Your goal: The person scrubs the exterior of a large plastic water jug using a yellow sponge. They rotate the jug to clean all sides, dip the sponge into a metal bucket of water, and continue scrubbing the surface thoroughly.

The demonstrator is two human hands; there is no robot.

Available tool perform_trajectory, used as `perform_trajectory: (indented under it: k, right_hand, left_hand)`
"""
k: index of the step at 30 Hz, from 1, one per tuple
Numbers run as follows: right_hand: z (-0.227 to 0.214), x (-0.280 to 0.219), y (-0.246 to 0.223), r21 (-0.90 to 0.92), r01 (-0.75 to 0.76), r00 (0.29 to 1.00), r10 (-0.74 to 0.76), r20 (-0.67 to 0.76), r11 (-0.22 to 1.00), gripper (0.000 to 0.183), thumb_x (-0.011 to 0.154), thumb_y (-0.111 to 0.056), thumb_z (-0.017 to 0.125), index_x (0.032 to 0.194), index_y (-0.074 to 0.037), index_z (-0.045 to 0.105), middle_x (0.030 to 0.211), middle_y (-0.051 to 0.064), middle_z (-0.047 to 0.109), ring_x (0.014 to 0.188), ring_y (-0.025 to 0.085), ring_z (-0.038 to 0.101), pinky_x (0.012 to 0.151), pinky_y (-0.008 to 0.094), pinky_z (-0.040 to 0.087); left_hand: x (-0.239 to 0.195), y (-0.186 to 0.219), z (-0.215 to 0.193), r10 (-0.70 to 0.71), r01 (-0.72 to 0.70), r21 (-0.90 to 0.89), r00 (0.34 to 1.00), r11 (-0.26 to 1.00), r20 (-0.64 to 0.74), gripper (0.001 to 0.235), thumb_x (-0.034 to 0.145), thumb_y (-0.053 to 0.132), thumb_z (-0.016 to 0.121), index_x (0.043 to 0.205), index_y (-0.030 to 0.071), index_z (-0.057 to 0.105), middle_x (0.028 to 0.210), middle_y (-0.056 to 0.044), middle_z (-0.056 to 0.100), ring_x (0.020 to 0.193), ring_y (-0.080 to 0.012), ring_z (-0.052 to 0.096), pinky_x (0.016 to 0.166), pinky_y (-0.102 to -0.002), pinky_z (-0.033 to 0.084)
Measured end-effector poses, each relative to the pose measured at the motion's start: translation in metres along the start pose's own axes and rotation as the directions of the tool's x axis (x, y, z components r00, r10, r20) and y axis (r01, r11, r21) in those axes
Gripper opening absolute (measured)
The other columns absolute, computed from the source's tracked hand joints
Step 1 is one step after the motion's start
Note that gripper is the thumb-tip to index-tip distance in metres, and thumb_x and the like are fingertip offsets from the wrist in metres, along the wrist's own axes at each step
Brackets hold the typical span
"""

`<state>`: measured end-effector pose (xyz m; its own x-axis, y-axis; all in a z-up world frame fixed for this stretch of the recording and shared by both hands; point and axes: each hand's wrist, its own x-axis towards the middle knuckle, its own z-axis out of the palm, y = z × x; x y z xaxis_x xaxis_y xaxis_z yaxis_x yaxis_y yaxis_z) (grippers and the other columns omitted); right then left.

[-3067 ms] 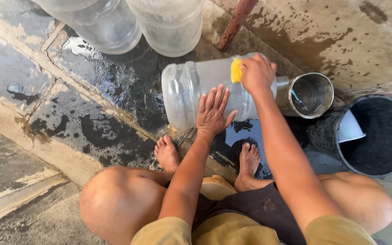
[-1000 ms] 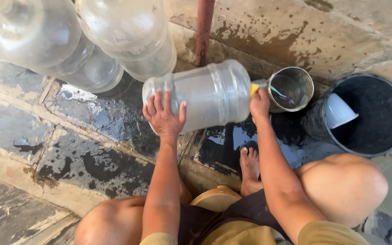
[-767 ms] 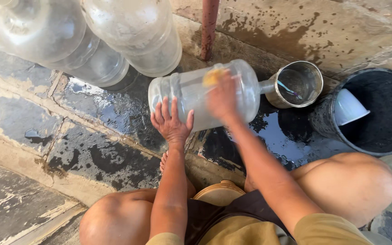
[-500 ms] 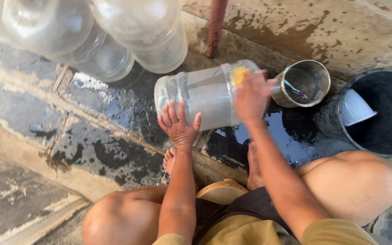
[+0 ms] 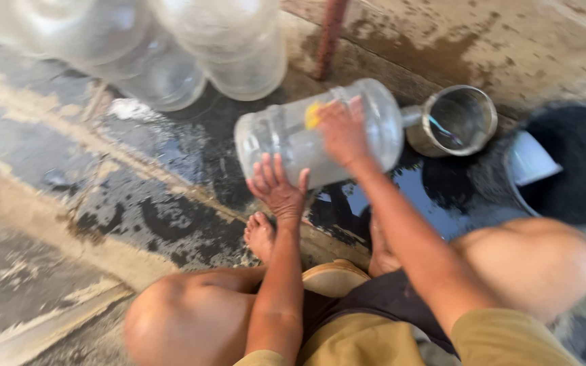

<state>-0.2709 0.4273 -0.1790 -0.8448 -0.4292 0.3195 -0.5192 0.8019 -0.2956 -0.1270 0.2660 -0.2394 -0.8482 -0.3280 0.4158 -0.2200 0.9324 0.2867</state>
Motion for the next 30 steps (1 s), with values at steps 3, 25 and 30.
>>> perform_trajectory:
  k: [3, 25, 30]
  right_hand:
    - [-0.039, -0.032, 0.116, -0.204, -0.186, 0.953, 0.126, -0.275, 0.961, 0.026, 0.102, -0.024, 0.059, 0.120, -0.011, 0.072, 0.119, 0.012, 0.071, 0.121, 0.040, 0.056, 0.111, 0.057, 0.029]
    - [0.018, -0.064, 0.237, 0.836, -0.428, 0.483, 0.869, -0.109, 0.343, 0.008, 0.102, -0.013, 0.064, 0.103, -0.005, 0.061, 0.096, 0.015, 0.065, 0.084, 0.038, 0.065, 0.078, 0.044, 0.050]
    - [0.017, -0.019, 0.049, 0.079, -0.253, 0.898, 0.265, -0.352, 0.964, 0.040, 0.087, -0.011, 0.068, 0.123, 0.001, 0.055, 0.131, 0.028, 0.055, 0.126, 0.047, 0.051, 0.113, 0.061, 0.034]
  left_hand:
    - [0.007, 0.004, -0.005, 0.016, -0.016, -0.010, 0.999, 1.000, -0.043, 0.083, 0.095, 0.067, 0.062, 0.154, 0.012, 0.041, 0.162, -0.012, 0.035, 0.153, -0.0346, 0.024, 0.125, -0.060, 0.012]
    - [0.016, 0.004, -0.015, 0.025, -0.025, 0.006, 0.999, 1.000, -0.033, 0.082, 0.092, 0.057, 0.066, 0.151, 0.008, 0.038, 0.159, -0.016, 0.035, 0.152, -0.0386, 0.023, 0.125, -0.061, 0.010]
    - [0.023, 0.006, -0.014, 0.003, -0.002, 0.024, 1.000, 1.000, -0.029, 0.082, 0.091, 0.058, 0.065, 0.152, 0.011, 0.038, 0.161, -0.013, 0.033, 0.152, -0.0361, 0.022, 0.125, -0.061, 0.010]
